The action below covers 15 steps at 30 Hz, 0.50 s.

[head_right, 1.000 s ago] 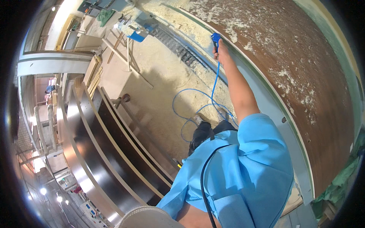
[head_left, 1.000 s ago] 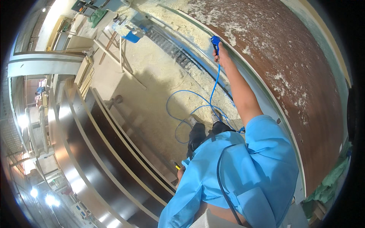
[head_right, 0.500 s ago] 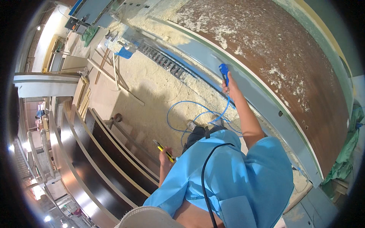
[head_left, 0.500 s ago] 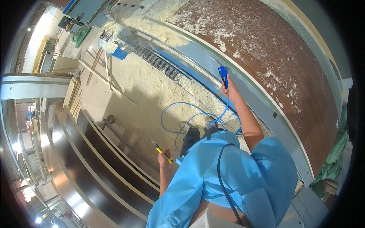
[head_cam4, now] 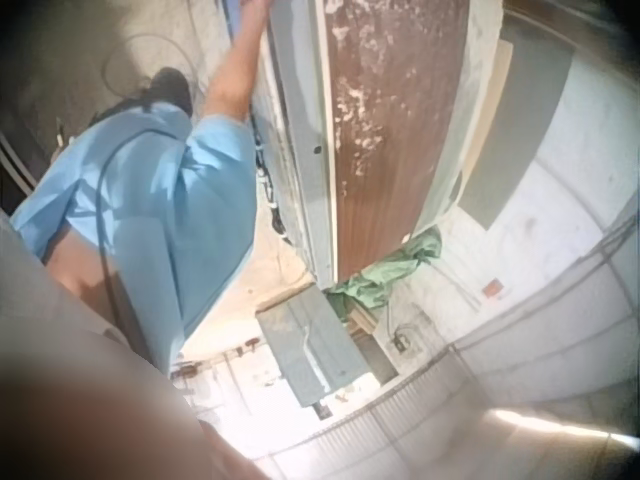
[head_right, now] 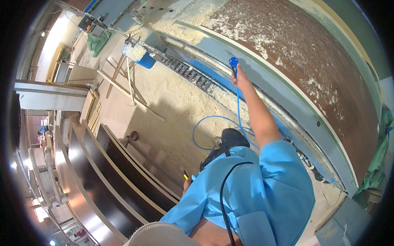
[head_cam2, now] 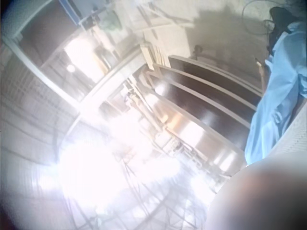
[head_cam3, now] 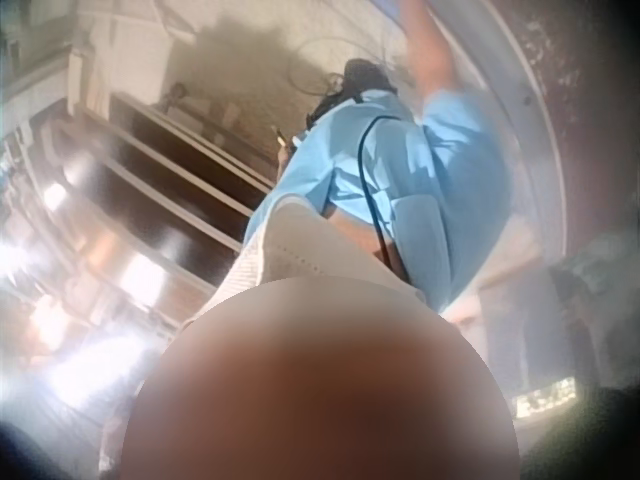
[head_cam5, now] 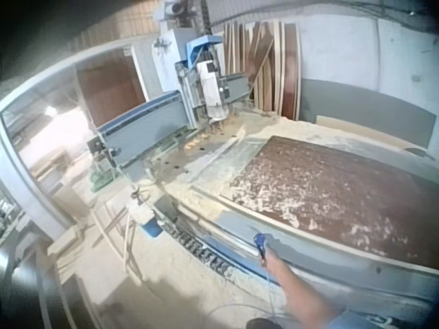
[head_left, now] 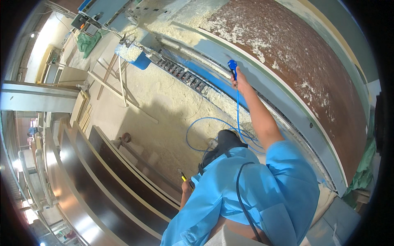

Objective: The person places a small paper on a large wood panel, measures it with a tape measure, and retrieves a utility knife. They then use a pneumatic air blower to clear sawdust from the panel edges and surface, and scrape along the edge with the knife. The person continues blowing air across the panel and along its edges, then sets the tools down.

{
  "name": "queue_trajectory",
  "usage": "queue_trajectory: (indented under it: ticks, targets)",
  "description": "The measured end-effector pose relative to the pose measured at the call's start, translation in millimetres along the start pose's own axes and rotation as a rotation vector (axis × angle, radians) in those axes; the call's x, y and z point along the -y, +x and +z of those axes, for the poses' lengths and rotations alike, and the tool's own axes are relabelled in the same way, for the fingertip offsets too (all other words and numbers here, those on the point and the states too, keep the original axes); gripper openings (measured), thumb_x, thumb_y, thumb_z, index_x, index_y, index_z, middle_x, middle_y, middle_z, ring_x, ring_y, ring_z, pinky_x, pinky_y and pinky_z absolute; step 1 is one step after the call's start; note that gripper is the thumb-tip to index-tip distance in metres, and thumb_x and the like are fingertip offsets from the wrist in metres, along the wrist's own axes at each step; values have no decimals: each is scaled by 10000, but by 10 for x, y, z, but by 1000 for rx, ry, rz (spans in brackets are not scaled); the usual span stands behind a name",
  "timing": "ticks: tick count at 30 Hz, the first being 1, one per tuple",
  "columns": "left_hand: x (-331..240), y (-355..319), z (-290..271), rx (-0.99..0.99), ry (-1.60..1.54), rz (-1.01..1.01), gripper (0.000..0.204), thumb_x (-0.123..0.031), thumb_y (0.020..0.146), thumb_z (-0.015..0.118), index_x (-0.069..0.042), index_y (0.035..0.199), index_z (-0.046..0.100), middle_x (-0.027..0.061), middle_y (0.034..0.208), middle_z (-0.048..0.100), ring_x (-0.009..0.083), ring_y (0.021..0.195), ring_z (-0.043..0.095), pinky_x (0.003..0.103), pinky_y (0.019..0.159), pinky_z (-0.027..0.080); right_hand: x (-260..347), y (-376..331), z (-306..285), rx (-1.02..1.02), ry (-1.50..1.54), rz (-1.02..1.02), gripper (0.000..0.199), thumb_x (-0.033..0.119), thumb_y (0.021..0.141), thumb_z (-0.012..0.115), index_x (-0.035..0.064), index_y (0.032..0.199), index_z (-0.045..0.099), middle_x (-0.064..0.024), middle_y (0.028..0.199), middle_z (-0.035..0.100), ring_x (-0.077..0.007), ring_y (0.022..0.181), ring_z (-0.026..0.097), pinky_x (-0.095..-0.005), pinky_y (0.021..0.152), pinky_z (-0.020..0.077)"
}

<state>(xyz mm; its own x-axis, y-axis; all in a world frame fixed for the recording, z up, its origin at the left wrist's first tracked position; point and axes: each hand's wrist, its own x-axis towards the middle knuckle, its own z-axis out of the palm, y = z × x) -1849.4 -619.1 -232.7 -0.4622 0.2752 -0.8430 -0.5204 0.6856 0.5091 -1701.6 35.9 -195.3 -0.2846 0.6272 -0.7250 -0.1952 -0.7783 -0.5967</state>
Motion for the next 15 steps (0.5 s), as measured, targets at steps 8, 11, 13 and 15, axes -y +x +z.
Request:
queue_trajectory:
  ticks: [8, 11, 13, 15]
  targets:
    - [80, 270, -583, -205, -514, -264, 185, -215, 911, 608, -36, 956, 596, 108, 769, 628, 261, 712, 632, 377, 640, 521, -29, 361, 698, -6, -12, -34, 630, 723, 974, 366, 134, 821, 527, 13, 578, 503, -90, 401, 390, -285, 415, 339]
    - [-113, 517, -603, -125, -714, -127, 193, -230, 920, 606, -49, 987, 605, 101, 799, 648, 246, 734, 640, 365, 661, 521, 55, 575, 991, -64, 211, -16, 639, 723, 975, 358, 129, 803, 514, 8, 566, 497, -90, 398, 386, -291, 412, 340]
    - [-303, 663, -520, -119, -689, -78, 199, -241, 933, 608, -47, 975, 614, 103, 832, 671, 233, 749, 646, 347, 678, 517, 141, 734, 1209, -33, 231, 15, 641, 724, 977, 352, 131, 793, 509, 4, 561, 498, -91, 399, 382, -303, 435, 359]
    - [-592, 797, -421, -151, -660, -110, 208, -247, 938, 608, -42, 972, 613, 108, 854, 684, 231, 772, 650, 349, 691, 518, 229, 887, 1441, -60, 236, 41, 644, 719, 980, 351, 127, 789, 515, 4, 561, 498, -91, 399, 378, -310, 443, 365]
